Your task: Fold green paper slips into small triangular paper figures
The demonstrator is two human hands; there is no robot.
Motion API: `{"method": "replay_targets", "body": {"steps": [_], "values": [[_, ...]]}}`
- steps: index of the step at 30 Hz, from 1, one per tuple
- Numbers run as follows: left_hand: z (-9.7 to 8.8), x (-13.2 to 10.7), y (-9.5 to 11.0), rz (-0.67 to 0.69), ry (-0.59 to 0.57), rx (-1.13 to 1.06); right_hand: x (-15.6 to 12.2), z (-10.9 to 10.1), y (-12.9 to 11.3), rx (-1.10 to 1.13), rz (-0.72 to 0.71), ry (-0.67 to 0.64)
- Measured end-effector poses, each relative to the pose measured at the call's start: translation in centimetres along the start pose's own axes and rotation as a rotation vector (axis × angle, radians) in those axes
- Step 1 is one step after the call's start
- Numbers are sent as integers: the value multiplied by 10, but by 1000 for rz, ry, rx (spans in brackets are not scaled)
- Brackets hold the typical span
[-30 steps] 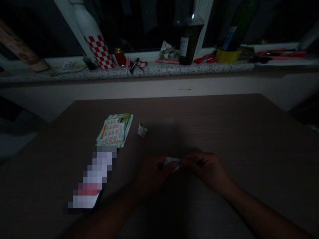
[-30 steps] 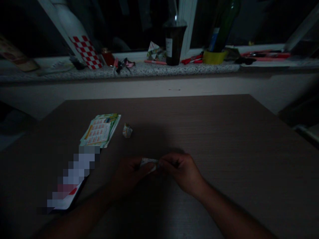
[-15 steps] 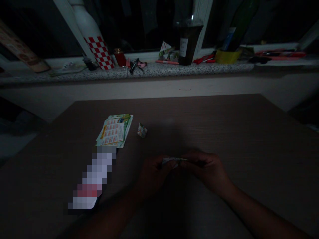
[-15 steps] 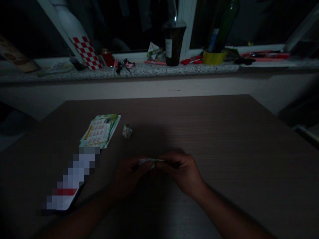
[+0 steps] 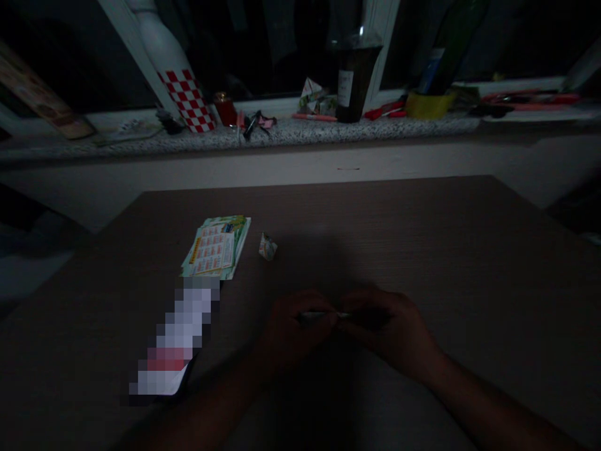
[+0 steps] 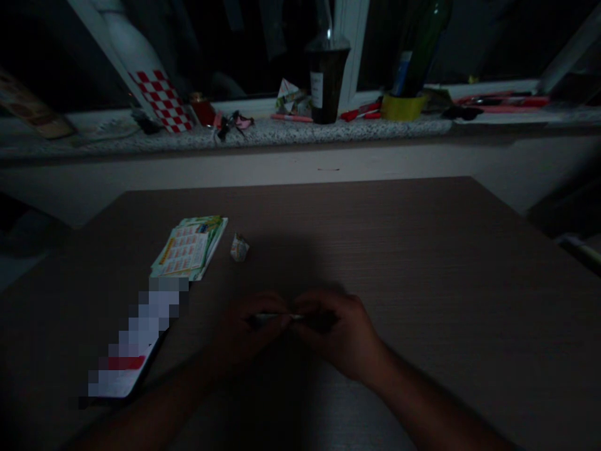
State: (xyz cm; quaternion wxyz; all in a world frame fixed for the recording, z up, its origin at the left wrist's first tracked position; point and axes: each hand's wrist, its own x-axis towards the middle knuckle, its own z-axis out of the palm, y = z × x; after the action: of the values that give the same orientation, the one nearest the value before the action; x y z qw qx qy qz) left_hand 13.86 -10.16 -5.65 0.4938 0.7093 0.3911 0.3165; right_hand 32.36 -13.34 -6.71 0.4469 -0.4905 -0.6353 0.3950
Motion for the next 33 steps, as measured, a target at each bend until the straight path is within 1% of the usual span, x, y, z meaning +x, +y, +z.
{"method": "replay_targets", "body": {"steps": [3,7,10,14,18,22,25,29,33], "values": [[-3,-1,2,-32,-13,-8,0,-5,-1,4,17,-85],[-7,-2,0,-126,-145,-31,-1,-7,5,34,100,-173],[-8,-1,-2,-156,-218,-25,-1,-5,8,69,162,-238],[-8,1,-2,-119,-304,29,0,-3,7,57,242,-301],[-9,2,-1,-17,-360,106,1,0,6,38,295,-305],[-8,2,-2,97,-356,221,-1,6,5,-33,253,-257],[-7,2,-3,148,-311,249,-2,8,6,-109,188,-198],[-5,2,-2,168,-242,226,-2,6,2,-179,130,-134],[-5,2,-2,121,-213,216,-1,3,-3,-208,83,-106]]}}
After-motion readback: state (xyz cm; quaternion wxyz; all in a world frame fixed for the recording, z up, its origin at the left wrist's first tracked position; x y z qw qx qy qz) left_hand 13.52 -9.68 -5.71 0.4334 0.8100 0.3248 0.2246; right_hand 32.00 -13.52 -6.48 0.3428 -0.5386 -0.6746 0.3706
